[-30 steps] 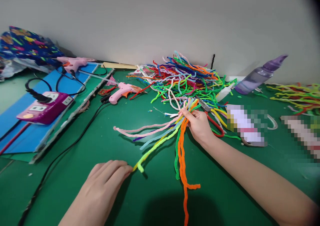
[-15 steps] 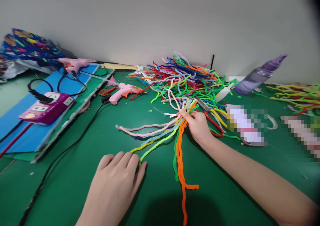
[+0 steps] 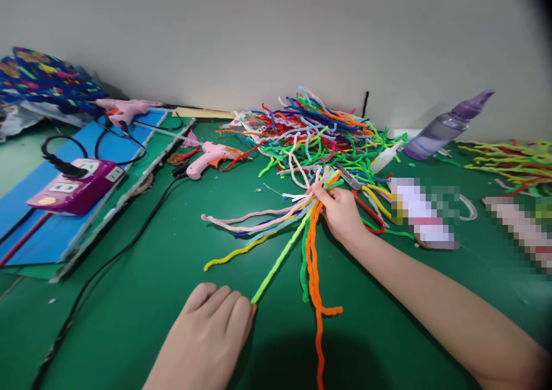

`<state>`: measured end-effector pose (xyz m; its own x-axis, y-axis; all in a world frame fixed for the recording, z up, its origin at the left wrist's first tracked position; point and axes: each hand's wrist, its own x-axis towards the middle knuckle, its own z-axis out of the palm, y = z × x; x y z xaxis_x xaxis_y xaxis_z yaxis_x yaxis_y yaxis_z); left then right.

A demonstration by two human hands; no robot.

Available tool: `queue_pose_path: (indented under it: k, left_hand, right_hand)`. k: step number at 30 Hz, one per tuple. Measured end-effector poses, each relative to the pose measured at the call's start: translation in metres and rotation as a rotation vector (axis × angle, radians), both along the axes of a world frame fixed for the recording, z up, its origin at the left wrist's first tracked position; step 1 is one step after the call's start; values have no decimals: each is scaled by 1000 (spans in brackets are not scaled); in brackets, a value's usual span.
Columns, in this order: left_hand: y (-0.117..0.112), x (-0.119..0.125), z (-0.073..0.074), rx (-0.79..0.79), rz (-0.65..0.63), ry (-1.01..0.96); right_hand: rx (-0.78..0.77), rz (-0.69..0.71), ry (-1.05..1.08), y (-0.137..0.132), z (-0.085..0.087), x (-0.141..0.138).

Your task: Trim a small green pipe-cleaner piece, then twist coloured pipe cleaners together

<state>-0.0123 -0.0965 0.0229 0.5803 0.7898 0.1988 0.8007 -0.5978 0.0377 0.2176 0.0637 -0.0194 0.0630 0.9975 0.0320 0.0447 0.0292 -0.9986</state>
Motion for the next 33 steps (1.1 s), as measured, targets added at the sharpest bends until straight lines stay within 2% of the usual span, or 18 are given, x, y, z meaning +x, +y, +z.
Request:
queue_pose_path:
  k: [2, 5, 9, 10, 13, 16, 19, 21, 24, 30, 33]
  left_hand:
    - [0, 2, -1, -25, -18, 27]
    - [3, 4, 2, -4, 39, 21]
    - [5, 15, 12, 131, 150, -152]
    - [5, 20, 14, 111, 137, -220]
    - [4, 41, 13, -116, 79, -323]
    - [6, 59, 6, -200, 118, -369]
    - [9, 68, 1, -325, 132, -477]
    - [11, 68, 1, -430, 142, -548]
    - [11, 63, 2, -497, 237, -588]
    - [14, 53, -2, -449, 360, -612]
    - [17, 45, -3, -382, 383, -538]
  right_hand:
    - [5, 14, -6, 1, 0, 0]
    - [28, 5, -10, 2, 1, 1]
    - [36, -17, -18, 3, 1, 0]
    - [35, -10, -14, 2, 1, 0]
    - [28, 4, 4, -1, 1, 0]
    - [14, 9, 30, -3, 3, -1]
    - [10, 17, 63, -4, 5, -1]
    - [10, 13, 66, -5, 5, -2]
    - [4, 17, 70, -5, 6, -2]
    - [10, 26, 88, -5, 8, -2]
    - [0, 35, 62, -7, 10, -3]
